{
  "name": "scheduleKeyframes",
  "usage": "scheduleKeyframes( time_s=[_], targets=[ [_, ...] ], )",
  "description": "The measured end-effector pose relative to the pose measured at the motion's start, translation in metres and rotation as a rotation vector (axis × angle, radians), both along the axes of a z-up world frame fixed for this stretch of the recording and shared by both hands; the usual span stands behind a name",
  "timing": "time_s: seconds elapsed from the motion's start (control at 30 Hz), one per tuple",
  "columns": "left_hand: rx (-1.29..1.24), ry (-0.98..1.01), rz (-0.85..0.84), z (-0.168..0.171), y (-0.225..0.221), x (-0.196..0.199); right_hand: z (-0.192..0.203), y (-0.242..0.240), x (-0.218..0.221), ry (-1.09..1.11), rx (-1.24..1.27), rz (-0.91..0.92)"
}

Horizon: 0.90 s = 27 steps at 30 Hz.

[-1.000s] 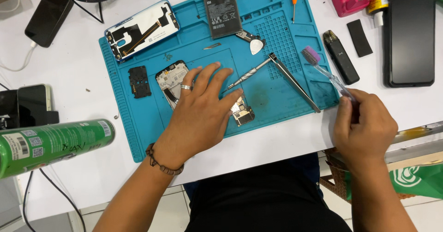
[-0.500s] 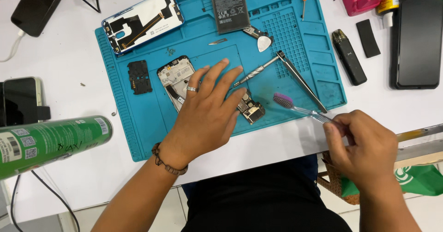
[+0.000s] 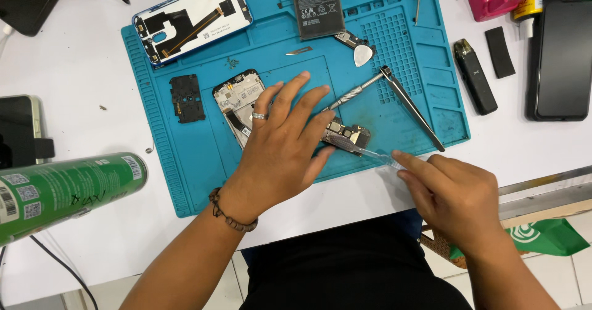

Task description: The person cleans a smartphone motherboard with a toothbrush and compressed air, then reassembles the phone by connecting the motherboard to the battery and other internal components.

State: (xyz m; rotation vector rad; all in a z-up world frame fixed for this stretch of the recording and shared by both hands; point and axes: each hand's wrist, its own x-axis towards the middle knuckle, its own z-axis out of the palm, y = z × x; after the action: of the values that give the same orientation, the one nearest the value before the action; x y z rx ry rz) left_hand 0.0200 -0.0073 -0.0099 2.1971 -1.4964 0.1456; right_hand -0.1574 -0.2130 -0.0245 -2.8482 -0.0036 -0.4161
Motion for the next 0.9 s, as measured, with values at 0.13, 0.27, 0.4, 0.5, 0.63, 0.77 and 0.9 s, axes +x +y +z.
scheduleKeyframes(
  time_s=[0.13, 0.27, 0.4, 0.5, 0.63, 0.77, 0.9],
  targets=[
    [0.026, -0.019, 0.009, -0.002, -0.001, 0.001, -0.001, 0.003, 0.001, -0.028, -0.092, 0.038],
    [0.012, 0.004, 0.002, -0.005, 0.0, 0.003, 0.009, -0.013, -0.012, 0.001, -0.25, -0.015],
    [0.014, 0.003, -0.002, -0.005, -0.001, 0.001, 0.006, -0.003, -0.004, -0.035, -0.164, 0.009],
    [0.021, -0.012, 0.007, -0.005, -0.003, 0.002, 0.0, 0.001, -0.001, -0.034, -0.136, 0.038],
    [0.027, 0.006, 0.002, -0.004, -0.001, 0.003, 0.019, -0.015, -0.013, 0.011, -0.118, -0.006],
    [-0.012, 0.072, -0.012, -0.003, -0.004, 0.003, 0.017, -0.028, -0.036, -0.061, 0.121, -0.266],
    [-0.04, 0.126, -0.029, 0.001, -0.005, 0.002, -0.013, -0.051, -0.045, -0.115, 0.057, -0.396]
  ],
)
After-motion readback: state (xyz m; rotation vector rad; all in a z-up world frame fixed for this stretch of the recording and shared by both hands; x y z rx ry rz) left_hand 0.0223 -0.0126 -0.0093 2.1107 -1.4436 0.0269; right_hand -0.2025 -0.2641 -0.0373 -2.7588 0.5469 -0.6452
